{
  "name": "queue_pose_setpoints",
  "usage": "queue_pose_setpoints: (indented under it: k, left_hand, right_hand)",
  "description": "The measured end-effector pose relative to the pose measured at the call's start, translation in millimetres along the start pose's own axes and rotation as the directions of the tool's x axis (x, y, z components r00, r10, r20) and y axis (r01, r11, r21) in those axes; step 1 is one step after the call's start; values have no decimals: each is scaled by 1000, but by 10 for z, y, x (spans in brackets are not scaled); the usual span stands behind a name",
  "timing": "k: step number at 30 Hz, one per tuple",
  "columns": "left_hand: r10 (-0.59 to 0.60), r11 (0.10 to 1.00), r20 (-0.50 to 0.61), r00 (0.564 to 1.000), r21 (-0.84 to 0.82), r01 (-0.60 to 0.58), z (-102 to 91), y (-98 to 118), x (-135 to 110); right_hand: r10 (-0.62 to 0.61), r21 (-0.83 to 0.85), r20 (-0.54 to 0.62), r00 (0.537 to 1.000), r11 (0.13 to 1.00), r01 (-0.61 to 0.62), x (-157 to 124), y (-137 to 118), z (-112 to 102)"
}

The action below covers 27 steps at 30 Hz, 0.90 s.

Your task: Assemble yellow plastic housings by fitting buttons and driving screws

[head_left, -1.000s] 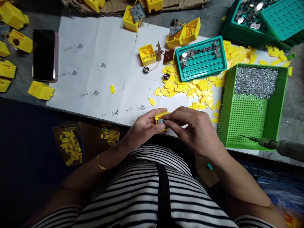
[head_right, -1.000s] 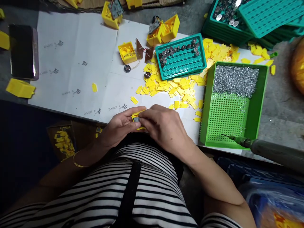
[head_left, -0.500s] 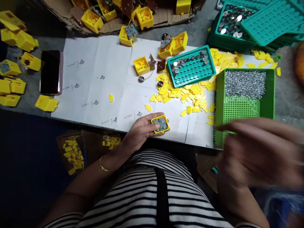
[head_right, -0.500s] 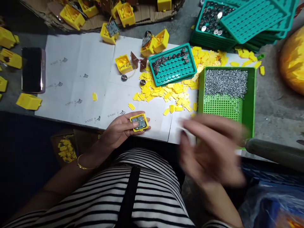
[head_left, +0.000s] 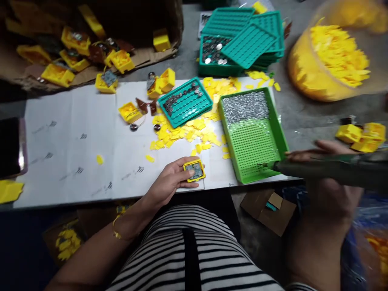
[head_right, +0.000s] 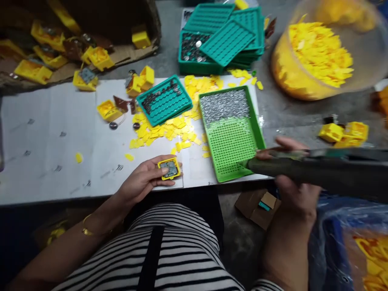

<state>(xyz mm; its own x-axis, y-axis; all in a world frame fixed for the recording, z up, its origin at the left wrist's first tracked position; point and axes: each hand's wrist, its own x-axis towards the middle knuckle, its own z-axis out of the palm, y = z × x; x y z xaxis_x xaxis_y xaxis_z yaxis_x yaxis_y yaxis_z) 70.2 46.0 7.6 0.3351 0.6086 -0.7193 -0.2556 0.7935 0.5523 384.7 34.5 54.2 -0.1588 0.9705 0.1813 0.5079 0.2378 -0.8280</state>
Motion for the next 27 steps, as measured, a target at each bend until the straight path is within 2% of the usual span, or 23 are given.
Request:
queue_pose_setpoints:
  k: [3,5,7,9,12,17,23,27]
  left_hand:
    - [-9,999,-12,1000,41,9,105,4,19]
    - [-31,998,6,999,52,31,178,13,50]
    - [-58,997,35,998,53,56,258,14,95]
    - [-72,996,47,996,49,69,339,-4,146]
    - [-86,995,51,995,57,83,434,-58,221]
    - [-134,989,53,990,78,129,493,-119,276]
    - [-160,981,45,986,118,153,495,-97,269]
    - [-160,983,46,986,100,155,505,-92,281]
  right_hand:
    - [9,314,-44,999,949,5,106,92,-26]
    - [48,387,-118,992,922,2,255,95,48]
    - [20,368,-261,965,926,80,417,82,163]
    - [-16,271,-423,906,952,144,563,82,285]
    - [10,99,-552,834,994,53,739,109,445]
    - [74,15,-569,819,997,-80,922,183,593]
    - [34,-6,-554,832,999,-45,1031,334,607]
    - [55,-44,-510,859,995,-90,1082,431,615]
